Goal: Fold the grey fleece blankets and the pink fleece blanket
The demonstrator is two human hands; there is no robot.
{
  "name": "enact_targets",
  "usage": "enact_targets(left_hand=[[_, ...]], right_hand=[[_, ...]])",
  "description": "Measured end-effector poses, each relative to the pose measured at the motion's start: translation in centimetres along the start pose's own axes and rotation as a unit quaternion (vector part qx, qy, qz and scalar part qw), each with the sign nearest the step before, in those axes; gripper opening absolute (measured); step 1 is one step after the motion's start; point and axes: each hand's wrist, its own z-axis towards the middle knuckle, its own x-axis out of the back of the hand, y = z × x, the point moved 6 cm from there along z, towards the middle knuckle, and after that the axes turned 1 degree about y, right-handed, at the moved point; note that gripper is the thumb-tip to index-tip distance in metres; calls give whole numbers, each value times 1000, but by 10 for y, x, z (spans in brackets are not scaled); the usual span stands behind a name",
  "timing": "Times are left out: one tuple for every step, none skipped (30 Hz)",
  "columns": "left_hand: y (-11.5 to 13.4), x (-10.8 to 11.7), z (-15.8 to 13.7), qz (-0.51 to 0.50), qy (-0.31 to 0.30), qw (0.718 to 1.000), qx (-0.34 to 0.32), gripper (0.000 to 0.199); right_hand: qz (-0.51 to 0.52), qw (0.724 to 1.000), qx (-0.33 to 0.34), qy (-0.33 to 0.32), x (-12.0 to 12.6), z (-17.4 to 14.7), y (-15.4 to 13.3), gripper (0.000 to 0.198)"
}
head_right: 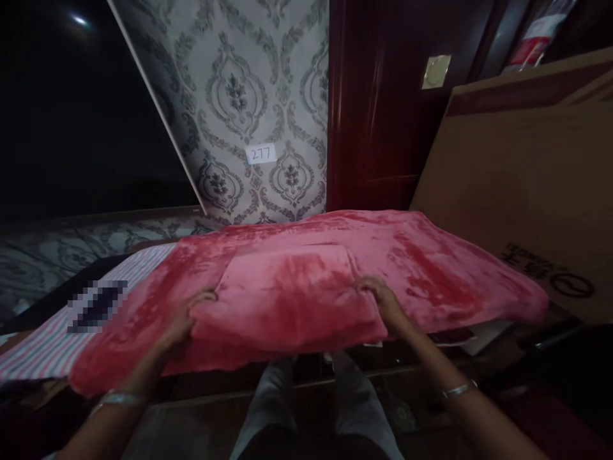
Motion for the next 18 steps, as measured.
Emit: enact_targets(left_hand=[[-10, -6, -8, -6, -32, 999, 0, 22], [-19, -10, -15, -16, -58, 998, 4, 21], [-27, -11, -19, -28, -76, 997, 15, 21], [-33, -10, -20, -42, -82, 995, 37, 21], [-39, -8, -20, -60, -78, 993, 67, 23], [-43, -6, -19, -82, -70, 989, 102, 24], [-45, -4, -17, -109, -61, 983, 132, 26], [-46, -3, -15, -136, -51, 977, 154, 28], [-45, -3, -12, -161, -42, 972, 167, 31], [-44, -3, -10, -180, -38, 967, 173, 34], [-44, -5, -7, -193, -45, 964, 179, 38], [-45, -8, -5, -197, -59, 961, 185, 43], [-46, -9, -2, -194, -64, 961, 187, 49], [-49, -8, 2, -184, -59, 964, 185, 55], [-51, -6, 6, -168, -52, 969, 173, 60], [-53, -5, 11, -145, -45, 976, 155, 63], [-53, -5, 17, -117, -35, 983, 138, 65], [-52, -7, 22, -85, -23, 988, 125, 65]], right_hand=[[10, 1000, 3, -6, -6, -12, 8, 18], [26, 1000, 6, -7, -11, -20, 15, 19], [42, 999, 8, -4, -13, -25, 21, 20], [54, 999, 6, 2, -14, -27, 27, 21], [61, 998, 0, 9, -14, -28, 31, 22], [65, 998, -12, 16, -12, -27, 35, 22], [68, 997, -30, 23, -9, -27, 38, 22], [76, 995, -55, 32, -7, -27, 41, 23], [91, 991, -91, 38, -4, -27, 44, 25], [114, 984, -134, 40, -3, -28, 47, 29], [144, 973, -179, 37, -3, -29, 50, 34], [179, 958, -220, 30, -5, -30, 52, 40], [216, 943, -251, 18, -9, -30, 52, 45], [249, 930, -270, 4, -13, -28, 50, 50], [274, 920, -279, -6, -17, -26, 48, 55], [290, 914, -283, -11, -21, -22, 45, 60], [296, 912, -283, -13, -24, -18, 41, 68], [291, 915, -280, -12, -27, -13, 37, 77]])
